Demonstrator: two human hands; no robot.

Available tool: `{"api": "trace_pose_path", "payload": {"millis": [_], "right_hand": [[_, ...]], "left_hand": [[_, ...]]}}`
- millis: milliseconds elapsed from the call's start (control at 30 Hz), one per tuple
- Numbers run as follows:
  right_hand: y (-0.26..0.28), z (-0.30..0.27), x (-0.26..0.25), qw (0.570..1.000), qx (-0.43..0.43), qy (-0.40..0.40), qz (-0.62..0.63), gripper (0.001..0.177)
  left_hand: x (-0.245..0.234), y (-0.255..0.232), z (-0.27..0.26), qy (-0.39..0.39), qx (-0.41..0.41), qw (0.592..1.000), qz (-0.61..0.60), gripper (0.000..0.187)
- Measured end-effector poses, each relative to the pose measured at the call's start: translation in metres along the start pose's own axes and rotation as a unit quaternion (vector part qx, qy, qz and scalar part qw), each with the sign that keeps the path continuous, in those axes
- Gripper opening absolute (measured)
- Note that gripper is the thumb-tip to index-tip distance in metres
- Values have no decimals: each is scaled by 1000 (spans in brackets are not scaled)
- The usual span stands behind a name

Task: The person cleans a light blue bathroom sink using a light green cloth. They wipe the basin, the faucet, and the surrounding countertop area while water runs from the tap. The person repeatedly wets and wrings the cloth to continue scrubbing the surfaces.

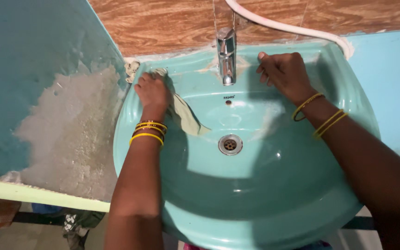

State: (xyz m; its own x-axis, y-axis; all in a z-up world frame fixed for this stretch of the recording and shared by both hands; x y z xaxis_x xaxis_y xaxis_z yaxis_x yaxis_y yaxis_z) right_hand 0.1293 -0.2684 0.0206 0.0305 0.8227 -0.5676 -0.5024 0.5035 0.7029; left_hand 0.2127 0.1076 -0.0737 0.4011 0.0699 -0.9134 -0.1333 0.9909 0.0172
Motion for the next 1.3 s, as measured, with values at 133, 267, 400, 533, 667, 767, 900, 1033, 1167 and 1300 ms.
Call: {"api": "trace_pose_path", "payload": {"millis": [133,267,400,533,667,767,900,1033,1167,1300], "right_hand": [[2,1,3,1000,-16,10,-14,53],[1,2,8,999,15,18,-41,52],[-6,0,13,998,38,37,-41,50],[-27,1,24,989,81,96,-80,43],[-25,1,29,988,18,112,-108,37],[-26,2,31,984,38,114,-131,36],[-21,3,29,986,52,117,-109,35],[-16,4,26,990,28,113,-86,34],[-21,6,26,990,31,110,-86,35],[-21,4,28,986,28,106,-126,35]], "left_hand": [[-10,-46,-15,-25,111,986,-121,36],[-37,-126,-50,-45,202,958,-197,36],[-57,-161,-75,-25,259,928,-268,41],[-47,-144,-62,-15,226,959,-170,41],[-11,-81,-22,12,124,987,-99,34],[-4,-20,-5,-3,51,993,-102,49],[-12,4,-3,-28,25,989,-145,58],[-14,-23,-11,-39,79,974,-208,62],[-25,-75,-25,-34,171,966,-193,56],[-54,-134,-61,-28,282,930,-234,56]]}}
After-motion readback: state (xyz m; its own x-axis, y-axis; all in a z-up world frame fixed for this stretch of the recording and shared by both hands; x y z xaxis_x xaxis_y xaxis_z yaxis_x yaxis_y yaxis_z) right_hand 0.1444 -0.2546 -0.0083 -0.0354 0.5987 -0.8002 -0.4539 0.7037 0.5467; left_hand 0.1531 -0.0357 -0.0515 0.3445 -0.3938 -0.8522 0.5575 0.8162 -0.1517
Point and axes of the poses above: each hand's wrist, its own z-axis towards the middle knuckle, its own x-axis out of the palm, y = z × x, the point moved 9 cm from there along z, towards the middle knuckle, and after that the axes turned 7 degrees about y, right-handed, at the moved point
